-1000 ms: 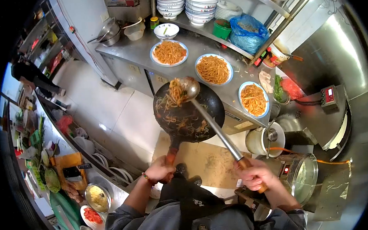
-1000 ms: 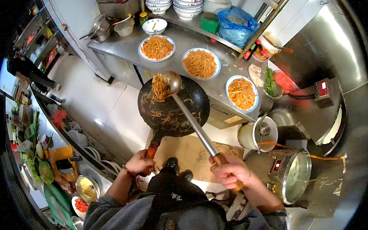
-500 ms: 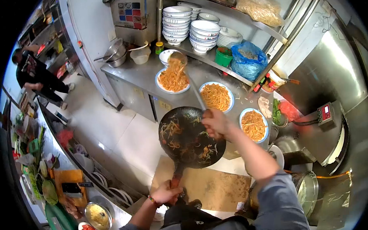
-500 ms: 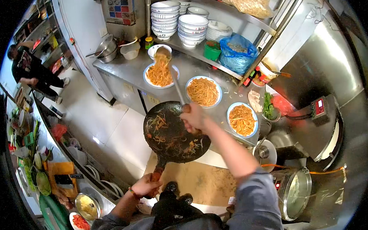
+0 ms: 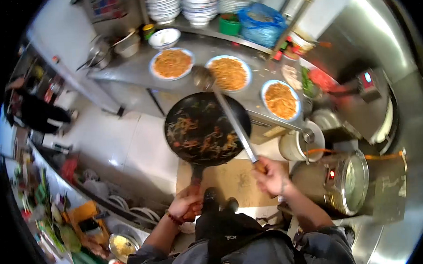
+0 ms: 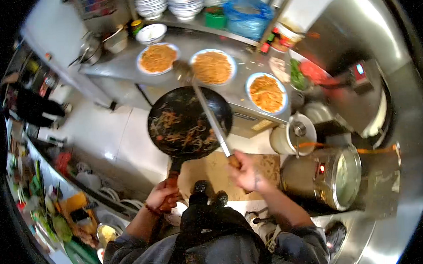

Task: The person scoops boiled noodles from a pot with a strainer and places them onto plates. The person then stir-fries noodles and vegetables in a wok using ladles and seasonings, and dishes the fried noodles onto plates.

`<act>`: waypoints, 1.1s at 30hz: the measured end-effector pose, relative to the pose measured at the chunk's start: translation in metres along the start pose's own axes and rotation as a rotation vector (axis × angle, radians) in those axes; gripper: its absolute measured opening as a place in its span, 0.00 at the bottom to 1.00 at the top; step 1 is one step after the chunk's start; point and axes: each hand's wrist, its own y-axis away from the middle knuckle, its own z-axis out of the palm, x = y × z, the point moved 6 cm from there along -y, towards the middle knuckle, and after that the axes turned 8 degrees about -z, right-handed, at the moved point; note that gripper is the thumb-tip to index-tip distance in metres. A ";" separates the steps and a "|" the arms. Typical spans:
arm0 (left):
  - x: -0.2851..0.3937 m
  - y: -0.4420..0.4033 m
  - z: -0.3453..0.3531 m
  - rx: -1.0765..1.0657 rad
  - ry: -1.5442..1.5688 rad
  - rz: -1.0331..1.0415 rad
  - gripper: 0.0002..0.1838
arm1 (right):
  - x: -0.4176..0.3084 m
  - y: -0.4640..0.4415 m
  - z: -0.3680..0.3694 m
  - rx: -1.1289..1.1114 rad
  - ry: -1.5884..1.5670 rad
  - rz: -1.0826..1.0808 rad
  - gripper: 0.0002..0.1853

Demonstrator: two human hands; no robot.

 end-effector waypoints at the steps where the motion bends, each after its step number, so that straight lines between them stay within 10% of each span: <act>1: -0.001 0.001 0.005 0.031 -0.032 -0.010 0.13 | 0.009 0.009 0.005 0.030 0.084 0.063 0.13; 4: -0.013 0.009 0.007 0.107 -0.289 0.075 0.18 | 0.058 0.018 0.033 -0.073 -0.021 0.167 0.14; 8: -0.015 0.044 0.058 0.188 -0.465 0.050 0.21 | 0.114 0.079 0.025 -0.125 0.293 -0.229 0.23; 15: -0.007 0.006 0.130 0.126 -0.778 0.226 0.20 | 0.143 0.184 -0.176 0.124 1.081 -0.151 0.27; 19: -0.013 -0.036 0.199 0.082 -0.820 0.372 0.18 | 0.092 0.098 -0.188 0.562 0.685 -0.528 0.22; 23: -0.001 -0.077 0.252 0.098 -0.942 0.524 0.20 | 0.165 0.057 -0.174 0.464 0.091 -0.451 0.23; 30: 0.031 -0.144 0.290 0.200 -1.046 0.651 0.18 | 0.182 0.100 -0.279 0.728 0.837 -0.639 0.26; 33: 0.042 -0.165 0.295 0.185 -1.091 0.707 0.16 | 0.163 -0.012 -0.287 0.594 -0.465 -0.538 0.13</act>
